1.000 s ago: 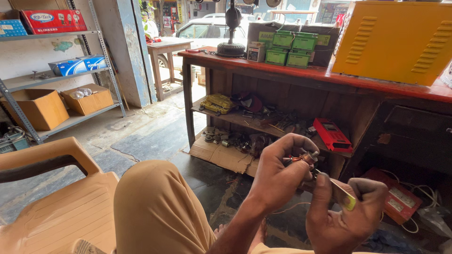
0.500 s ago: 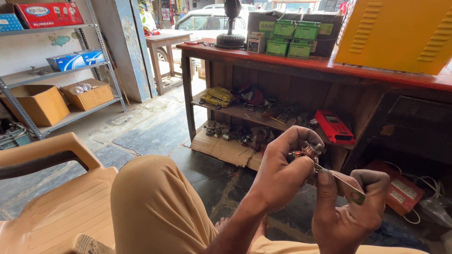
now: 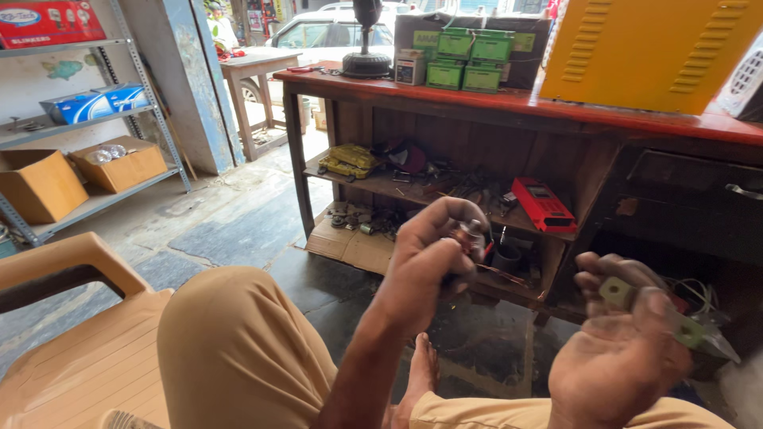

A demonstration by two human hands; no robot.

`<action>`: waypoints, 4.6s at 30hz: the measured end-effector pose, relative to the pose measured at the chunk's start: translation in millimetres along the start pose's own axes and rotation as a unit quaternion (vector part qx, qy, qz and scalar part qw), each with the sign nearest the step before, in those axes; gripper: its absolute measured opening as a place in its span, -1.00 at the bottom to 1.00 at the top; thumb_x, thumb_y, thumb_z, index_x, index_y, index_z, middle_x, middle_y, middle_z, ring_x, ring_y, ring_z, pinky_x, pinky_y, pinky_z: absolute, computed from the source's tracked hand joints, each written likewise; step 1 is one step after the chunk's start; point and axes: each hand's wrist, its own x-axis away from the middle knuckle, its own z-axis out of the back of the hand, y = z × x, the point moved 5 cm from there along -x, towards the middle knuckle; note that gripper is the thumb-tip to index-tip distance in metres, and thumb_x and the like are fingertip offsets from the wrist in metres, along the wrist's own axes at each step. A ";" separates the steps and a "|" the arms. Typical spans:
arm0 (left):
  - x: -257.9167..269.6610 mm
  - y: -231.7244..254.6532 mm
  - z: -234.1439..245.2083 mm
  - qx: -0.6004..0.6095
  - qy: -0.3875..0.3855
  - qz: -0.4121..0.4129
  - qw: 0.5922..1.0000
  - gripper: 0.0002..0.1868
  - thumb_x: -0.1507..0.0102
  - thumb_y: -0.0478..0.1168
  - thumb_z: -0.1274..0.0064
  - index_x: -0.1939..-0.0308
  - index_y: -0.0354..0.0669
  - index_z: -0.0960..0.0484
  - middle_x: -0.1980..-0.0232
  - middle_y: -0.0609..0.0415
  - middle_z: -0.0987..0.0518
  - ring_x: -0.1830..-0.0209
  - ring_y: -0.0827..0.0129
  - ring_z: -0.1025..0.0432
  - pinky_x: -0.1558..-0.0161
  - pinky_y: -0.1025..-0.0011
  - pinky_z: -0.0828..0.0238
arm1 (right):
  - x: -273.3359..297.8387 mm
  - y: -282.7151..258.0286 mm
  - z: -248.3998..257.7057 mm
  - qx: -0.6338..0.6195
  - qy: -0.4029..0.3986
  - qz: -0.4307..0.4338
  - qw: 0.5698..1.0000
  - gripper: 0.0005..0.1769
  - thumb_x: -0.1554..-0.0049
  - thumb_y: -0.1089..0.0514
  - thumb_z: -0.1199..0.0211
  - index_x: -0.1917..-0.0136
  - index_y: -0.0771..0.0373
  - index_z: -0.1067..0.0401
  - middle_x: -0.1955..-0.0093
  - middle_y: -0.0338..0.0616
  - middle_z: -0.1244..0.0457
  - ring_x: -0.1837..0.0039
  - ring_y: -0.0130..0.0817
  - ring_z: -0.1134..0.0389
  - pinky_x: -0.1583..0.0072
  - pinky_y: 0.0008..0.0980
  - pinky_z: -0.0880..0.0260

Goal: The person sits on the floor and uses a small metal tool to adjust the copper windings on a small electrical component. Another person enters the frame, gestures, and briefly interacts with items on the nearby workbench before leaving.

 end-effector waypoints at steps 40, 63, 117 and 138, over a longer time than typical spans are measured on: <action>17.1 -9.3 -42.1 0.185 -0.120 0.116 0.968 -0.61 -0.17 -0.47 0.13 -0.08 -0.48 -0.52 0.17 -0.08 -0.56 0.32 0.35 -0.51 0.31 0.43 -0.52 | 18.4 -57.3 -44.5 0.359 -0.064 0.024 0.931 -0.89 -0.21 0.30 -0.38 -0.04 0.33 -0.56 0.10 -0.13 -0.42 0.18 -0.65 -0.31 0.14 -0.67 -0.18; 15.8 -8.9 -44.0 0.056 -0.104 0.139 0.983 -0.62 -0.26 -0.37 0.22 -0.15 -0.37 -0.46 0.30 0.00 -0.52 0.53 0.51 -0.41 0.63 0.58 -0.23 | 17.1 -54.3 -43.1 0.342 -0.037 0.020 0.939 -0.87 -0.31 0.23 -0.33 -0.05 0.37 -0.54 0.16 -0.18 -0.40 0.23 -0.73 -0.25 0.15 -0.72 -0.14; 15.8 7.7 -33.9 -0.094 0.013 0.108 0.990 -0.65 -0.23 -0.32 0.21 -0.10 -0.17 -0.42 0.22 0.15 -0.43 0.34 0.57 -0.29 0.35 0.52 -0.24 | 29.5 -56.1 -83.1 0.339 -0.156 0.147 0.916 -0.78 -0.18 0.45 -0.24 -0.12 0.45 -0.52 0.09 0.03 -0.43 0.08 -0.44 -0.50 0.06 -0.54 -0.45; 21.1 8.8 -19.8 0.179 -0.079 0.063 0.979 -0.69 -0.21 -0.40 0.15 -0.03 -0.32 -0.48 0.21 0.07 -0.44 0.45 0.59 -0.41 0.57 0.68 -0.19 | 41.5 -56.1 -84.8 0.345 -0.187 0.149 0.908 -0.73 -0.22 0.32 -0.27 -0.20 0.35 -0.50 0.15 -0.09 -0.44 0.19 -0.55 -0.42 0.10 -0.59 -0.37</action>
